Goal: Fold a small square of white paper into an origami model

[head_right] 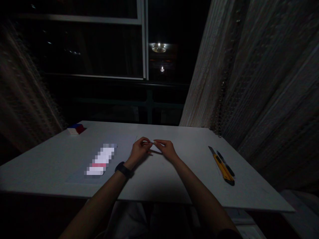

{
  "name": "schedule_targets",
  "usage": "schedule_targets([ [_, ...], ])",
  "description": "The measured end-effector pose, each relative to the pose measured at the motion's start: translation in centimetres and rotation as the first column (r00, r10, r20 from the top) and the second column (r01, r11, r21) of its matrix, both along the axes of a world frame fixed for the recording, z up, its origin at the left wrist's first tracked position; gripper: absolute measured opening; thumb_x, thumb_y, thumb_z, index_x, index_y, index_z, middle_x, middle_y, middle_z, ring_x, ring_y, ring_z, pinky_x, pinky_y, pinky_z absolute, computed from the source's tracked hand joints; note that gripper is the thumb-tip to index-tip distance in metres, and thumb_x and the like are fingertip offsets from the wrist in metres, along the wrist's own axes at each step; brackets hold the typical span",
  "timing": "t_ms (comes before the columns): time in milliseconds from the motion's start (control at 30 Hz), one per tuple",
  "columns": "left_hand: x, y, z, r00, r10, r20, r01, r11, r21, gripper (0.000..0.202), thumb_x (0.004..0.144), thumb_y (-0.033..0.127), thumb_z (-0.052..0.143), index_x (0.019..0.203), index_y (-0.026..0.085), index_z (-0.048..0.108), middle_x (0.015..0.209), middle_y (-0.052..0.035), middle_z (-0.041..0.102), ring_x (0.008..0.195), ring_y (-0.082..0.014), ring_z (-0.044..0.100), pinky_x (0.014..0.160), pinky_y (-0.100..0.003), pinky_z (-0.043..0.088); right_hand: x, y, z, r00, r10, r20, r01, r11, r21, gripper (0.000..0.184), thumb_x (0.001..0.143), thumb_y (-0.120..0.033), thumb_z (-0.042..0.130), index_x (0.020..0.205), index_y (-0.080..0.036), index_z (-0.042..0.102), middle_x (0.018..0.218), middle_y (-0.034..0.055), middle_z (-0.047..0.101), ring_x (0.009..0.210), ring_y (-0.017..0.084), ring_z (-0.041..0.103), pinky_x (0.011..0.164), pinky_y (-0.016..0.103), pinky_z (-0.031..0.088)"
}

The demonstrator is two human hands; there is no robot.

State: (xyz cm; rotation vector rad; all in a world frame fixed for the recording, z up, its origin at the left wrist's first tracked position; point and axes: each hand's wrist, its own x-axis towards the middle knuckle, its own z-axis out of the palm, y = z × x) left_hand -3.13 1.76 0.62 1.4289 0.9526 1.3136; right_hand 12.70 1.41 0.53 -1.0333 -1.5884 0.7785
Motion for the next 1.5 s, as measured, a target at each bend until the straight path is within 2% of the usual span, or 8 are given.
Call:
schedule_targets([
  [200,-0.1,0.0,-0.3,1.000,-0.024,0.004,0.024,1.000,0.000,0.030,0.066,0.030,0.065,0.091,0.016,0.057,0.071,-0.0028,0.064,0.052,-0.0129,0.060,0.041,-0.020,0.049,0.1,0.2,-0.2,1.000,0.010,-0.011,-0.010,1.000,-0.008,0.036,0.070,-0.047,0.059,0.091,-0.019,0.069,0.094,0.0057,0.069,0.093,0.025,0.061,0.087,0.039,0.043],
  [633,0.0,0.0,-0.2,1.000,-0.009,-0.006,0.009,1.000,-0.011,0.022,0.065,0.026,0.066,0.083,0.013,0.064,0.071,-0.0041,0.064,0.054,-0.0130,0.059,0.045,-0.024,0.051,0.3,-0.2,0.3,1.000,0.016,0.008,-0.016,1.000,-0.003,0.035,0.070,-0.046,0.060,0.091,-0.019,0.069,0.094,0.0058,0.069,0.093,0.025,0.061,0.086,0.040,0.043],
  [833,0.1,0.1,-0.1,0.999,0.026,-0.043,-0.024,0.999,0.029,0.020,0.065,0.026,0.065,0.082,0.014,0.065,0.084,-0.0072,0.065,0.062,-0.0149,0.060,0.046,-0.023,0.049,0.1,-0.4,0.5,0.998,-0.031,0.061,0.030,0.999,0.019,0.035,0.072,-0.047,0.057,0.090,-0.020,0.069,0.091,0.0057,0.070,0.090,0.025,0.062,0.084,0.039,0.044],
  [933,0.2,0.5,-0.2,0.998,0.058,-0.039,-0.057,0.998,0.034,0.019,0.064,0.025,0.066,0.079,0.014,0.065,0.081,-0.0067,0.066,0.067,-0.0158,0.061,0.055,-0.024,0.049,0.0,-0.8,0.5,0.989,-0.068,0.134,0.059,0.996,0.068,0.034,0.076,-0.045,0.053,0.097,-0.022,0.068,0.095,0.0054,0.069,0.092,0.024,0.061,0.084,0.039,0.044],
  [1033,0.2,0.9,-0.4,0.997,0.059,-0.043,-0.056,0.997,0.061,0.016,0.062,0.022,0.067,0.076,0.014,0.066,0.077,-0.0060,0.066,0.072,-0.0160,0.061,0.067,-0.025,0.048,-0.1,-1.2,0.4,0.973,-0.091,0.212,0.062,0.988,0.141,0.036,0.080,-0.041,0.050,0.110,-0.025,0.060,0.110,0.0035,0.063,0.103,0.023,0.057,0.091,0.037,0.041],
  [1167,0.3,1.0,-0.5,0.998,0.049,-0.032,-0.047,0.996,0.071,0.016,0.061,0.021,0.067,0.076,0.014,0.066,0.075,-0.0061,0.066,0.073,-0.0160,0.061,0.070,-0.026,0.047,-0.2,-1.4,0.2,0.950,-0.085,0.300,0.028,0.981,0.190,0.038,0.081,-0.038,0.050,0.118,-0.030,0.053,0.113,0.0009,0.061,0.102,0.023,0.058,0.091,0.037,0.041],
  [1267,0.5,0.8,-0.4,0.998,0.049,0.027,-0.050,0.999,0.021,0.020,0.059,0.020,0.069,0.078,0.013,0.065,0.077,-0.0069,0.067,0.073,-0.0159,0.061,0.070,-0.026,0.047,-0.2,-1.4,0.0,0.941,-0.112,0.320,0.042,0.975,0.217,0.038,0.082,-0.036,0.049,0.119,-0.031,0.053,0.108,0.0010,0.064,0.096,0.024,0.060,0.087,0.036,0.043],
  [1500,0.6,-0.1,-0.1,0.985,0.002,0.173,0.035,0.977,-0.208,0.034,0.060,0.023,0.071,0.090,0.008,0.064,0.079,-0.0105,0.067,0.069,-0.0153,0.061,0.065,-0.027,0.048,-0.5,-1.2,-0.3,0.905,-0.200,0.376,0.098,0.957,0.273,0.039,0.084,-0.033,0.044,0.123,-0.027,0.050,0.101,0.0037,0.067,0.084,0.022,0.064,0.079,0.034,0.047],
])
